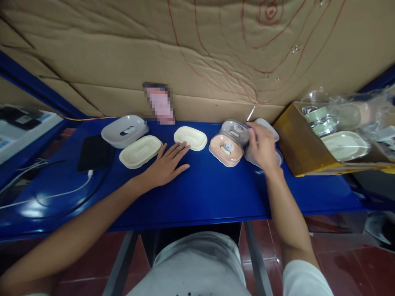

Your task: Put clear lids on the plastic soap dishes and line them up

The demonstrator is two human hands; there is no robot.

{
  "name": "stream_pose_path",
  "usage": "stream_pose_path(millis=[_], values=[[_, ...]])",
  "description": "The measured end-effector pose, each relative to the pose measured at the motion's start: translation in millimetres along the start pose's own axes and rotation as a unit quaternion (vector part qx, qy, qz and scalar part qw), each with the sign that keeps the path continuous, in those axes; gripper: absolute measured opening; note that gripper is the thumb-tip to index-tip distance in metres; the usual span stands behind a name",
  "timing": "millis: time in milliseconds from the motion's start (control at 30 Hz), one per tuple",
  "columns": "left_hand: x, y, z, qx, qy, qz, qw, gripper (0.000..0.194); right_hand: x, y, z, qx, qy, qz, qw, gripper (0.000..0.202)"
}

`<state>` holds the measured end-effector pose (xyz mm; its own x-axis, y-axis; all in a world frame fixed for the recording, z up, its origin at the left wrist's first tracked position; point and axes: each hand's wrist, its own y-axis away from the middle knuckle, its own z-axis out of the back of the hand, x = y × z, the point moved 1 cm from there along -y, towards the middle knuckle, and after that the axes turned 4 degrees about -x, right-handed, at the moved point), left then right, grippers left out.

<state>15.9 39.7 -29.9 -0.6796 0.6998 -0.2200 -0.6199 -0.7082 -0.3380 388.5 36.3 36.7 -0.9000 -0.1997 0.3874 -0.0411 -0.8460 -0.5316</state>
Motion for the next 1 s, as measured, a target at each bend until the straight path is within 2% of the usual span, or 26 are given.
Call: stream_pose_path(millis=[67, 167, 267, 333, 400, 433, 500, 533, 600, 667, 733, 833, 900, 1000], values=[[-2, 1, 2.5, -0.019, -0.017, 0.000, 1.000, 0.062, -34, -12, 7, -0.013, 0.086, -0.099, 0.991, 0.043], [-4, 3, 9.7, -0.033, -0.025, -0.039, 0.998, 0.042, -73, -23, 10, 0.027, 0.130, -0.184, 0.974, 0.035], [-11, 8, 14.6, 0.001, 0.005, -0.110, 0.994, 0.032, -81, -24, 12, 0.029, 0.159, -0.205, 0.965, 0.029], [-21, 13, 17.1, 0.015, 0.023, -0.160, 0.987, 0.033, -66, -20, 14, -0.023, 0.162, -0.153, 0.975, 0.032], [-32, 17, 20.4, 0.016, 0.027, -0.200, 0.979, 0.036, -36, -11, 14, -0.075, 0.130, -0.057, 0.987, 0.036], [-37, 18, 22.7, 0.011, 0.024, -0.212, 0.977, 0.039, -17, -4, 13, -0.081, 0.103, -0.001, 0.991, 0.037], [-43, 19, 28.3, -0.004, 0.001, -0.218, 0.976, 0.048, 23, 12, 7, -0.042, 0.047, 0.113, 0.992, 0.032], [-43, 18, 31.5, -0.017, -0.015, -0.215, 0.976, 0.054, 43, 21, 2, 0.004, 0.021, 0.181, 0.983, 0.027], [-37, 16, 37.3, -0.052, -0.046, -0.204, 0.977, 0.065, 76, 37, -9, 0.072, -0.023, 0.289, 0.954, 0.023], [-28, 15, 40.9, -0.078, -0.067, -0.184, 0.977, 0.077, 96, 50, -20, 0.103, -0.043, 0.356, 0.928, 0.022], [-19, 14, 40.7, -0.069, -0.076, -0.153, 0.983, 0.088, 104, 57, -30, 0.107, -0.045, 0.384, 0.916, 0.022], [-12, 15, 34.0, -0.007, -0.049, -0.108, 0.993, 0.091, 103, 62, -46, 0.110, -0.039, 0.383, 0.916, 0.022], [-11, 15, 28.7, 0.016, -0.008, -0.089, 0.996, 0.086, 104, 65, -55, 0.118, -0.042, 0.380, 0.917, 0.023], [-10, 16, 24.8, 0.008, 0.049, -0.051, 0.997, 0.071, 105, 66, -62, 0.134, -0.068, 0.372, 0.916, 0.029]])
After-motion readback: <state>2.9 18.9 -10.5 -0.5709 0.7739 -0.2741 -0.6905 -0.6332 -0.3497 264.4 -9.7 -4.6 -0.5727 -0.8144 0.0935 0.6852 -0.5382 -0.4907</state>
